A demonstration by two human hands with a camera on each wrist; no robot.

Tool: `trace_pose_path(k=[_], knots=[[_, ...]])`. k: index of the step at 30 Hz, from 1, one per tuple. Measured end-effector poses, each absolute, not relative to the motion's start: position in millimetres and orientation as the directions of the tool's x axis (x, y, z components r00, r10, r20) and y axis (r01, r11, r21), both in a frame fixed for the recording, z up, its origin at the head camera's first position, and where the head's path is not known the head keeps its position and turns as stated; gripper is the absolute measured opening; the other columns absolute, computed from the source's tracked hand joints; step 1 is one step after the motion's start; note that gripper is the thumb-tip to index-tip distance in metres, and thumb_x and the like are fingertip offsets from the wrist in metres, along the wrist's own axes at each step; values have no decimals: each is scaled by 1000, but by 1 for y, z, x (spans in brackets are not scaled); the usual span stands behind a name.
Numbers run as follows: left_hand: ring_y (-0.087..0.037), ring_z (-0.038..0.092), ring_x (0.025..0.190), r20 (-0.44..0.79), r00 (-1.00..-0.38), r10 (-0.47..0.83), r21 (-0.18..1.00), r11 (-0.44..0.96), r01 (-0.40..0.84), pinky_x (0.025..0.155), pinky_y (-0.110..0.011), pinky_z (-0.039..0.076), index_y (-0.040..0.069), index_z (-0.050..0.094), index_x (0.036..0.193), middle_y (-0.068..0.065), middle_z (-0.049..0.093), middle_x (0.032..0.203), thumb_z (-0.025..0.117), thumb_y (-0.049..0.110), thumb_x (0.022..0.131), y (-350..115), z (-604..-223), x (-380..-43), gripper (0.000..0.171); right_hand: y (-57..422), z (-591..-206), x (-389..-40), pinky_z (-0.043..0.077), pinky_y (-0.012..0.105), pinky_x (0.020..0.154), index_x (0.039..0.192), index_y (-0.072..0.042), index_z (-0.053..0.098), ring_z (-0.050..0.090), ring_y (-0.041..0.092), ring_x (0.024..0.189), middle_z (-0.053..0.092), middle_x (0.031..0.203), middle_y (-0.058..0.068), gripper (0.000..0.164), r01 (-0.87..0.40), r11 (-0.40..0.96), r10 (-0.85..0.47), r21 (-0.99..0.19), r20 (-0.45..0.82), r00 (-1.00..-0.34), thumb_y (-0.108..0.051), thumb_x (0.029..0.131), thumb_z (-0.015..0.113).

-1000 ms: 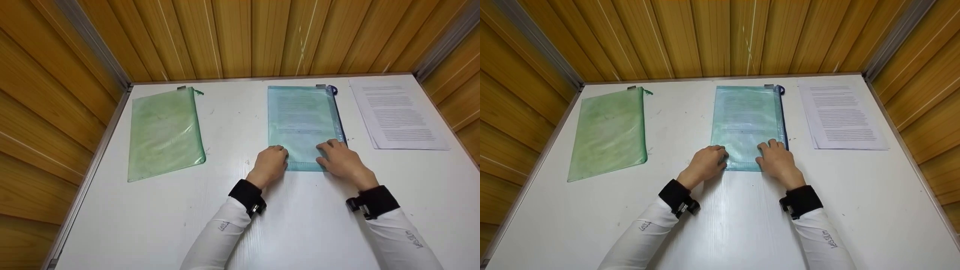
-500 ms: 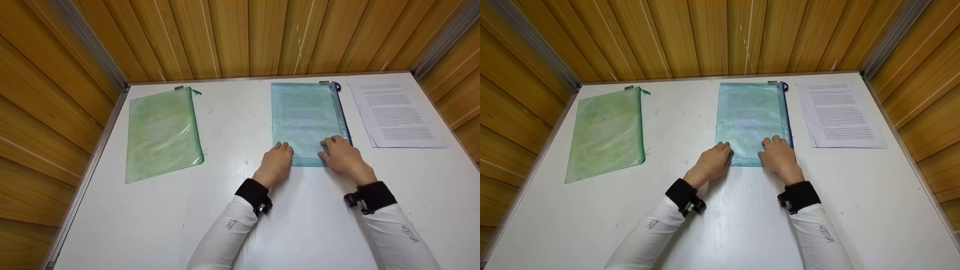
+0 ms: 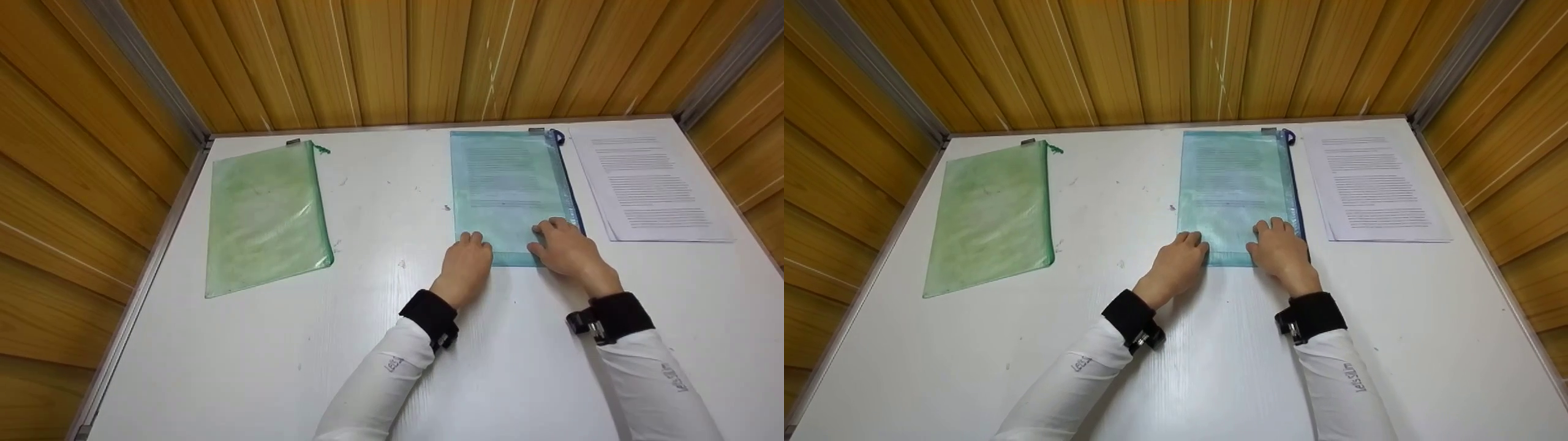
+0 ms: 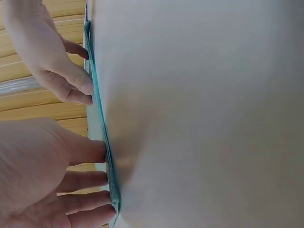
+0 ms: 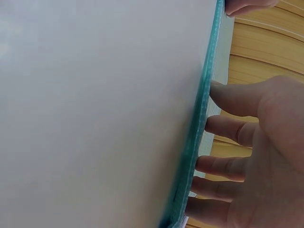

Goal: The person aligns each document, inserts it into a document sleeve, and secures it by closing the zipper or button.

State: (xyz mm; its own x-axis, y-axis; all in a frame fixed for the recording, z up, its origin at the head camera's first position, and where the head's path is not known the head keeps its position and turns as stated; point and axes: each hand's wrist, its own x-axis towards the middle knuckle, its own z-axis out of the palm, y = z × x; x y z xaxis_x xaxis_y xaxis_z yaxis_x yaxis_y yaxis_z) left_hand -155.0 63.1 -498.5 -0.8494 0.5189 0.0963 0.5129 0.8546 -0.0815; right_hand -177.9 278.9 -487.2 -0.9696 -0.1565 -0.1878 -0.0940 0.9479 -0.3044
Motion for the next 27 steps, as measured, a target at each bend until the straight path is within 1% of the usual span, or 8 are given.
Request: trace_pose_path(k=[1, 3, 8, 14, 21, 24, 27], knots=[[-12, 66, 104, 94, -851, 517, -78, 856, 512, 78, -21, 63, 10, 81, 115, -2, 73, 115, 65, 7, 109, 64, -499, -155, 18, 280, -488, -178, 45, 78, 116, 150, 13, 54, 43, 65, 148, 42, 159, 46, 53, -92, 948, -155, -305, -187, -970, -25, 113, 57], [-12, 65, 108, 78, -854, 514, -73, 858, 509, 80, -20, 63, 11, 80, 118, -2, 72, 118, 64, 8, 110, 64, -499, -156, 18, 281, -488, -178, 43, 78, 117, 150, 14, 53, 42, 65, 149, 41, 160, 46, 54, -88, 946, -152, -311, -187, -971, -25, 113, 56], [-14, 66, 116, 45, -860, 508, -28, 862, 507, 85, -23, 64, 10, 78, 126, -3, 71, 124, 62, 8, 111, 66, -499, -158, 23, 285, -489, -180, 42, 77, 119, 150, 15, 52, 42, 64, 149, 40, 160, 47, 54, -89, 940, -156, -328, -182, -971, -24, 113, 56], [-16, 66, 119, 49, -856, 515, 0, 857, 515, 88, -25, 65, 9, 76, 133, -5, 71, 130, 59, 8, 111, 69, -500, -160, 28, 291, -489, -183, 40, 77, 121, 150, 15, 52, 42, 65, 149, 39, 160, 47, 54, -88, 933, -161, -348, -187, -969, -24, 113, 56], [-19, 64, 134, 26, -862, 506, 7, 862, 506, 103, -26, 62, 8, 71, 144, -8, 67, 146, 59, 9, 111, 71, -501, -161, 36, 295, -491, -185, 37, 76, 123, 153, 15, 49, 39, 65, 151, 36, 162, 48, 56, -92, 929, -170, -359, -192, -967, -25, 114, 54], [-19, 64, 136, 20, -864, 503, 1, 864, 503, 104, -25, 61, 9, 70, 146, -8, 67, 147, 58, 10, 112, 72, -502, -161, 36, 296, -491, -185, 38, 76, 123, 153, 15, 49, 39, 65, 151, 36, 162, 47, 56, -97, 929, -175, -358, -192, -966, -25, 114, 54], [-19, 64, 137, 31, -863, 504, -9, 864, 504, 104, -25, 61, 9, 71, 144, -7, 67, 147, 58, 10, 111, 73, -502, -162, 36, 298, -491, -185, 37, 77, 123, 154, 14, 48, 37, 65, 152, 34, 163, 48, 56, -96, 928, -176, -359, -199, -964, -25, 114, 54]])
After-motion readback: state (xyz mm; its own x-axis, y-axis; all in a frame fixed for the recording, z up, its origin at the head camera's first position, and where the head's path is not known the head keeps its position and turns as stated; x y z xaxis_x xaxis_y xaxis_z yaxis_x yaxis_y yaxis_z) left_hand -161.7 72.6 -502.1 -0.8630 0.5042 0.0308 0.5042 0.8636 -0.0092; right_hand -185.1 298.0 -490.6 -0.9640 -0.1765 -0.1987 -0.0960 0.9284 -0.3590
